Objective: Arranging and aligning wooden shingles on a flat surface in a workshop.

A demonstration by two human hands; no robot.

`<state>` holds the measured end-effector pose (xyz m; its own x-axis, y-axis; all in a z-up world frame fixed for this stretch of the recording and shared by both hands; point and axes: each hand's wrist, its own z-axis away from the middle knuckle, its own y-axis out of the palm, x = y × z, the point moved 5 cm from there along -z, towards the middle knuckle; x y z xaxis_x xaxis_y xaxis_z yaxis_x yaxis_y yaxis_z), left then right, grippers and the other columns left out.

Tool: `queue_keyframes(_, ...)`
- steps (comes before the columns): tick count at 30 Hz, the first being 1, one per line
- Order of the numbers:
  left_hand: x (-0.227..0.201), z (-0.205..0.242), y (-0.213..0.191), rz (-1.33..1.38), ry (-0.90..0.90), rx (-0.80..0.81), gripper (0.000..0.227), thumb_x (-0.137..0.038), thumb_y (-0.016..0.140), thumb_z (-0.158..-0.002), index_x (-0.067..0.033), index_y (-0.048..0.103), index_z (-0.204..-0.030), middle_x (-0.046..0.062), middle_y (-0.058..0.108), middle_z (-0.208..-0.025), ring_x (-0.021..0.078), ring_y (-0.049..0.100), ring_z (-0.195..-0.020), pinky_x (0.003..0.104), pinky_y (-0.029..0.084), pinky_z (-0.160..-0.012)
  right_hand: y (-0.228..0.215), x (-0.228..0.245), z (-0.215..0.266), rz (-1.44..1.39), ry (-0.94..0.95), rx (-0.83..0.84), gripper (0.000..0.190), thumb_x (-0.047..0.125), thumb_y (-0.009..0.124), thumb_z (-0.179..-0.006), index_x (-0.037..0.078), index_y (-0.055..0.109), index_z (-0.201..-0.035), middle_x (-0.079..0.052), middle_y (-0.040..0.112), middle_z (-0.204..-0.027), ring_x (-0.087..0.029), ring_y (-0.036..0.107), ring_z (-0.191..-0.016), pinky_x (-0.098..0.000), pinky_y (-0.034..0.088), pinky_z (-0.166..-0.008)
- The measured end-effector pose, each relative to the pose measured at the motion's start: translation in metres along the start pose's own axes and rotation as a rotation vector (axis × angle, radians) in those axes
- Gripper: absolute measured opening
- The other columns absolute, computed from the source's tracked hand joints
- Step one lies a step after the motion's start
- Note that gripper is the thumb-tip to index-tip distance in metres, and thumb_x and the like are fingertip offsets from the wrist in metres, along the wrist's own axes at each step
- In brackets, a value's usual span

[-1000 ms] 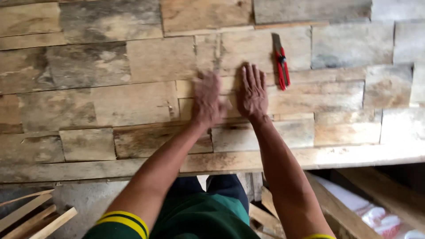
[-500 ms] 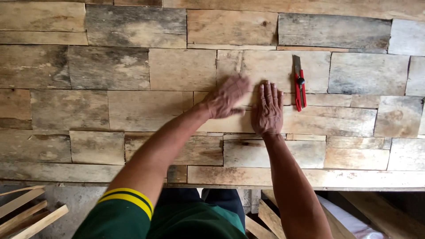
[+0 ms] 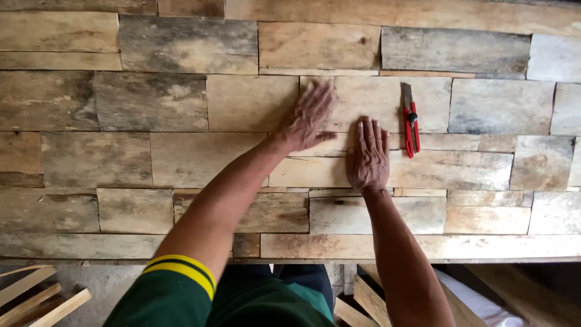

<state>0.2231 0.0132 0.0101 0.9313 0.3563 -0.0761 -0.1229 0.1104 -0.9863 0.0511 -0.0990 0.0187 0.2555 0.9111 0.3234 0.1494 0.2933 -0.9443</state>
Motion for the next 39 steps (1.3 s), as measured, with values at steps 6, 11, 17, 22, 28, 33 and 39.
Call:
queue_keyframes(6,-0.05,0.016,0.013,0.076,0.572,0.228,0.103,-0.08,0.046,-0.092,-0.0144,0.007,-0.161,0.01,0.003,-0.173,0.0286,0.003,-0.161,0.047,0.003,-0.131,0.003,-0.001,-0.003,-0.006,-0.017,-0.018,0.062,0.026,0.037,-0.107,-0.003,0.034,-0.161,-0.024,0.029,-0.17,-0.041,0.024,-0.159,-0.0526,0.013,-0.13)
queue_keyframes(11,0.029,0.02,0.026,0.652,0.164,-0.478,0.098,-0.072,0.049,-0.106,-0.0122,0.004,-0.168,0.013,-0.002,-0.175,0.0292,-0.002,-0.164,0.049,0.001,-0.139,-0.006,0.005,-0.001,-0.051,-0.041,-0.034,0.066,0.028,0.044,-0.101,-0.003,0.037,-0.159,-0.024,0.031,-0.168,-0.043,0.025,-0.157,-0.0553,0.013,-0.129)
queue_keyframes(17,0.097,0.061,-0.016,0.195,-0.467,-0.306,0.098,-0.061,0.059,-0.101,0.0071,0.02,-0.16,0.026,0.008,-0.169,0.0395,0.004,-0.158,0.057,0.007,-0.129,-0.008,0.006,-0.004,-0.069,-0.032,-0.048,0.066,0.028,0.044,-0.101,-0.002,0.037,-0.16,-0.024,0.031,-0.169,-0.043,0.024,-0.158,-0.0541,0.013,-0.13)
queue_keyframes(22,0.143,0.051,0.023,0.03,-0.5,-0.672,0.06,-0.022,0.057,-0.108,-0.0028,0.038,-0.162,0.022,0.038,-0.168,0.0359,0.034,-0.158,0.048,0.031,-0.132,-0.007,0.007,-0.005,-0.057,-0.02,-0.034,0.065,0.028,0.042,-0.102,-0.001,0.037,-0.16,-0.023,0.031,-0.169,-0.041,0.024,-0.158,-0.0516,0.012,-0.13)
queue_keyframes(28,0.157,0.035,-0.029,0.171,-0.442,-0.702,0.016,-0.01,0.07,-0.091,-0.011,0.078,-0.104,0.006,0.07,-0.099,0.0216,0.063,-0.094,0.038,0.054,-0.09,-0.007,0.007,-0.006,-0.039,0.01,-0.002,0.065,0.032,0.037,-0.105,-0.001,0.036,-0.161,-0.021,0.03,-0.17,-0.038,0.022,-0.159,-0.0494,0.009,-0.131)
queue_keyframes(33,0.164,0.021,-0.01,0.117,-0.265,-0.509,0.012,-0.007,0.074,-0.094,-0.0149,0.079,-0.086,0.004,0.069,-0.097,0.0192,0.06,-0.093,0.036,0.054,-0.087,-0.006,0.005,-0.004,-0.032,0.014,0.0,0.066,0.031,0.039,-0.104,-0.002,0.036,-0.161,-0.022,0.029,-0.17,-0.039,0.022,-0.159,-0.0497,0.01,-0.131)
queue_keyframes(39,0.158,0.019,-0.003,-0.077,-0.138,-0.42,0.011,-0.001,0.071,-0.09,-0.0099,0.075,-0.086,0.004,0.068,-0.102,0.0173,0.062,-0.097,0.034,0.055,-0.092,-0.008,0.007,-0.004,-0.041,0.007,-0.001,0.066,0.03,0.04,-0.103,-0.002,0.037,-0.161,-0.022,0.03,-0.17,-0.039,0.022,-0.159,-0.0502,0.01,-0.131)
